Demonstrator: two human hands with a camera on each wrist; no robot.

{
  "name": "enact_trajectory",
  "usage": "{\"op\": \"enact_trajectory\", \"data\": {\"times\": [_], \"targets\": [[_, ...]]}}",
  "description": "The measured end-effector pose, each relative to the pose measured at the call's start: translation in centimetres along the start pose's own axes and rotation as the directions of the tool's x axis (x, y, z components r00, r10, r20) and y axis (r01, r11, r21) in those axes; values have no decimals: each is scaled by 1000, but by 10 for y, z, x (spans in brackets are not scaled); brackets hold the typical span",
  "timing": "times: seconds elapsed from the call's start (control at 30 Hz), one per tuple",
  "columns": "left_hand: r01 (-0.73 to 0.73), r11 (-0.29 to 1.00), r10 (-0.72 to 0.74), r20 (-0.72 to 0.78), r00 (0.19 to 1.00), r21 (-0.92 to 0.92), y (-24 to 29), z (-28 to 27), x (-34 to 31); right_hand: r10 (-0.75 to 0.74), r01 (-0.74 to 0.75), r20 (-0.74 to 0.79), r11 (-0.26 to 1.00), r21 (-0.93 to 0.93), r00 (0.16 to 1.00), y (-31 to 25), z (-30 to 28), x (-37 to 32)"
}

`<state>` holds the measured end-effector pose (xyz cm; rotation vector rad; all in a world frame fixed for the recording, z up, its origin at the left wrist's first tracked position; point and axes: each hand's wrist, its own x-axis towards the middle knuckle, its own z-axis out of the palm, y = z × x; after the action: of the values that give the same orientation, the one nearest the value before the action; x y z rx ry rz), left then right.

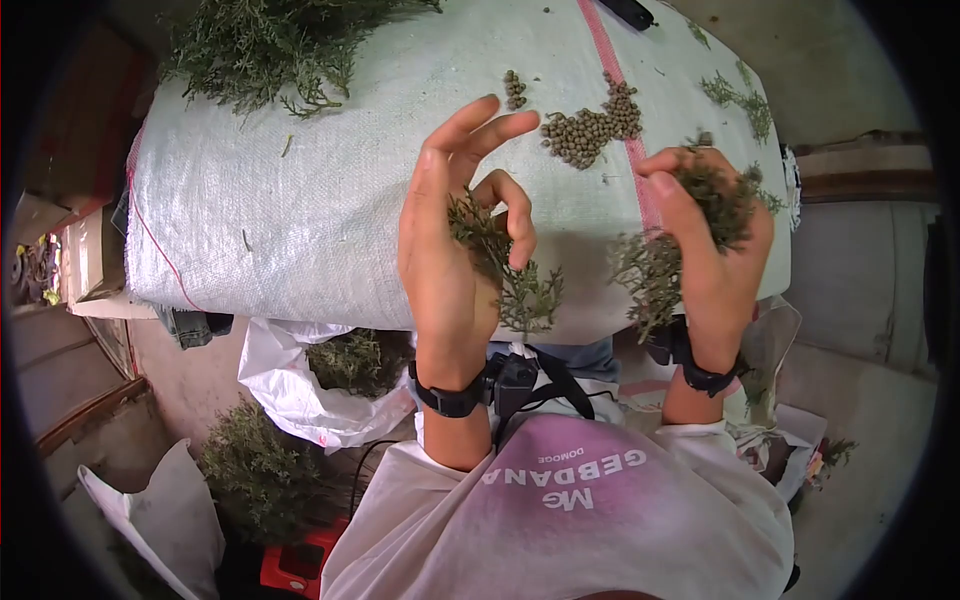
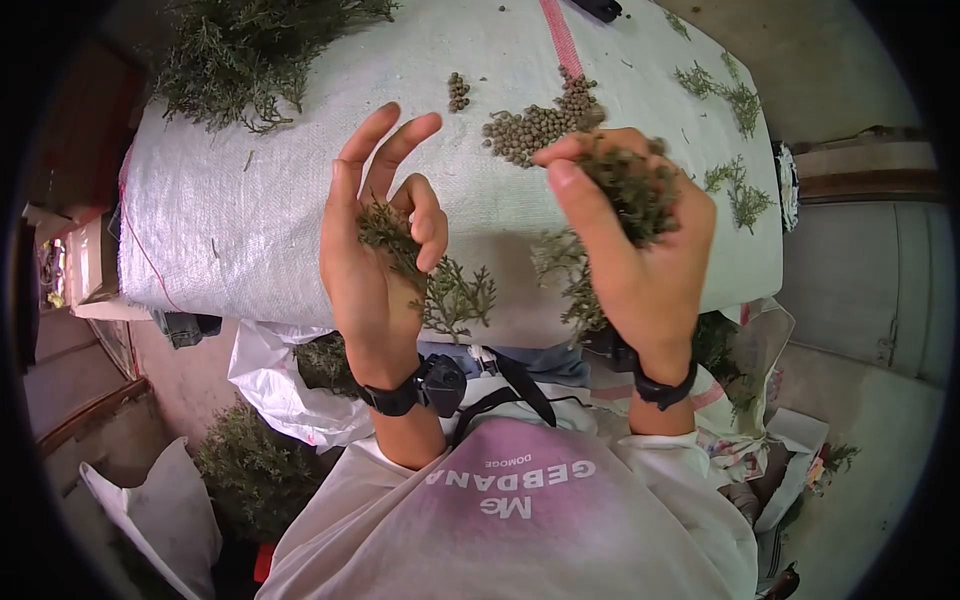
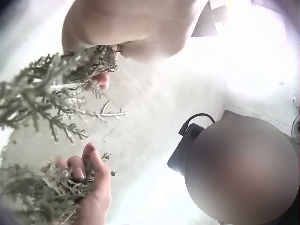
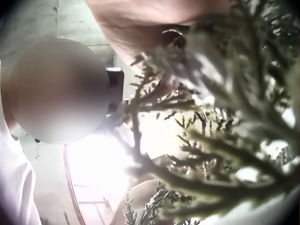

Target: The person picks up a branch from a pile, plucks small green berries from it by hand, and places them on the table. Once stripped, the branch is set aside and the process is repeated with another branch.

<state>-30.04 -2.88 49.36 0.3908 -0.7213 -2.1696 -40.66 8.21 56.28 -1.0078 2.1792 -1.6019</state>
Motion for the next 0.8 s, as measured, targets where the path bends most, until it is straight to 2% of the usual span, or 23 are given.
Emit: {"op": "enact_trajectory", "data": {"times": [0.03,0.07,0.1,0.13,0.17,0.2,0.27,0.37,0.47,0.6,0.63,0.67,0.7,0.77,0.8], "targets": [[-14,997,15,10,1000,-71,-2,-3,1,-29,29,-32,999,13,999,-1,-4,1],[-24,990,27,21,999,-139,-4,-6,1,74,-79,49,993,90,996,-1,-11,-3],[-27,978,35,37,999,-207,-7,-10,3,78,-81,38,991,103,996,-4,-10,-3],[-22,964,58,127,990,-266,-9,-14,6,45,-48,218,999,7,975,-7,-9,-5],[-11,967,46,130,990,-254,-11,-15,3,30,2,397,997,-80,917,-9,-6,-7],[-41,974,63,96,993,-222,-10,-10,1,31,-3,391,998,-71,920,-5,3,-9],[-69,980,82,67,994,-186,-9,-6,0,-241,319,323,923,-215,915,8,24,-11],[-135,984,143,62,988,-120,-9,-3,-2,-302,384,296,881,-277,906,14,26,-6],[-116,987,121,34,992,-112,-6,4,-4,-389,474,310,836,-277,867,20,26,-2],[-21,974,50,124,991,-226,-9,0,-3,-419,511,319,801,-312,850,25,21,1],[4,970,33,144,989,-243,-10,2,-4,-182,251,295,944,-215,938,19,19,0],[-25,982,38,65,997,-188,-11,7,-5,68,-36,296,993,-112,953,14,17,0],[-29,981,42,65,997,-193,-11,11,-5,64,-31,298,993,-116,952,11,15,0],[-6,982,40,-180,983,187,-10,16,-7,77,-91,204,994,59,976,7,11,-1],[1,999,6,-127,992,54,-8,13,-10,108,-132,182,983,127,977,11,10,-1]]}}
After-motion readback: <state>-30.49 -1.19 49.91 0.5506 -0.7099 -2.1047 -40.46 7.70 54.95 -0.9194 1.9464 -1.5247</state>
